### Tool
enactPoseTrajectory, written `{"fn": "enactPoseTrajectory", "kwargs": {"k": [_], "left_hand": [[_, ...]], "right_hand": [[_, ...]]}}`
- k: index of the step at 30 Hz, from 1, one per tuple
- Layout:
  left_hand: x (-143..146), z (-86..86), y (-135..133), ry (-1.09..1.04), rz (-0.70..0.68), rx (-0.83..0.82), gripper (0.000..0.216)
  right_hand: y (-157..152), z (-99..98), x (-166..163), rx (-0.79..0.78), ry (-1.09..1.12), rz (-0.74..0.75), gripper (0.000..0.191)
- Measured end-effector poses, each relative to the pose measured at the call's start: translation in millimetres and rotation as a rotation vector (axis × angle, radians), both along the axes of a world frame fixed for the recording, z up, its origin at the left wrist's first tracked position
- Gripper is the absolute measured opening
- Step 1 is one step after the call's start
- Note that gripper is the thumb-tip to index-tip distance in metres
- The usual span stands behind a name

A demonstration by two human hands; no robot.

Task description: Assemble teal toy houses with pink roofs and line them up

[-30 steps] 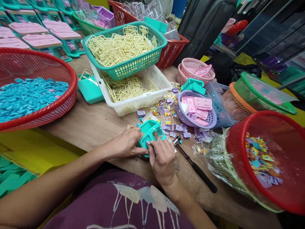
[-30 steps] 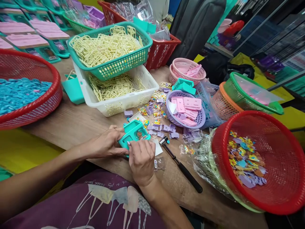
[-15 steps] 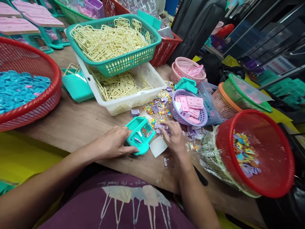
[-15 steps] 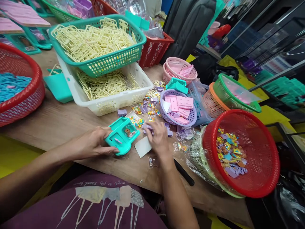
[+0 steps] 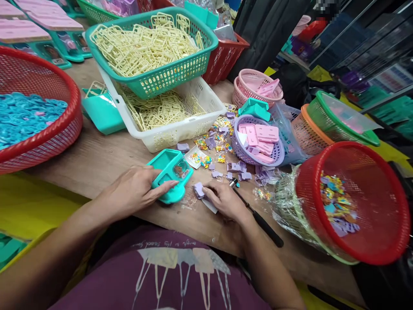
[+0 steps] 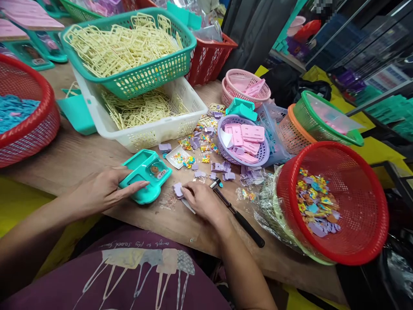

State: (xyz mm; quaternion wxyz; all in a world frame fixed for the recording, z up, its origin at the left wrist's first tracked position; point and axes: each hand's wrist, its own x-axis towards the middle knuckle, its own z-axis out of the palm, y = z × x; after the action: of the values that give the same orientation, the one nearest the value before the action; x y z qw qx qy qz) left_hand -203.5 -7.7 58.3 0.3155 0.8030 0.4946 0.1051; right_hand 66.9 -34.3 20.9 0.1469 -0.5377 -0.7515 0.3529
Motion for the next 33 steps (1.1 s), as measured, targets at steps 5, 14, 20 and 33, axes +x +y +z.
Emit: {"fn": "enactPoseTrajectory", "kwargs": {"k": [5, 14, 20, 33], "left_hand": [[3, 0.3, -9, 0.223, -0.035, 0.124, 0.052], [21, -5.4, -14, 0.431, -0.066, 0.239, 0.056], [17, 1.3, -10, 0.351, -0.023, 0.201, 0.056], [22, 5.2, -11, 0.310, 0.022, 0.128, 0.053]], "right_hand": [[-2, -22.5, -2, 0.250, -0.196, -0.117, 0.025], [-12, -19.6, -11, 0.378, -0.184, -0.103, 0.025], [-8, -21.0, -7, 0.083, 0.041, -0.158, 0.023], [-9, -22.4, -17, 0.416, -0.297, -0.204, 0.027]]}}
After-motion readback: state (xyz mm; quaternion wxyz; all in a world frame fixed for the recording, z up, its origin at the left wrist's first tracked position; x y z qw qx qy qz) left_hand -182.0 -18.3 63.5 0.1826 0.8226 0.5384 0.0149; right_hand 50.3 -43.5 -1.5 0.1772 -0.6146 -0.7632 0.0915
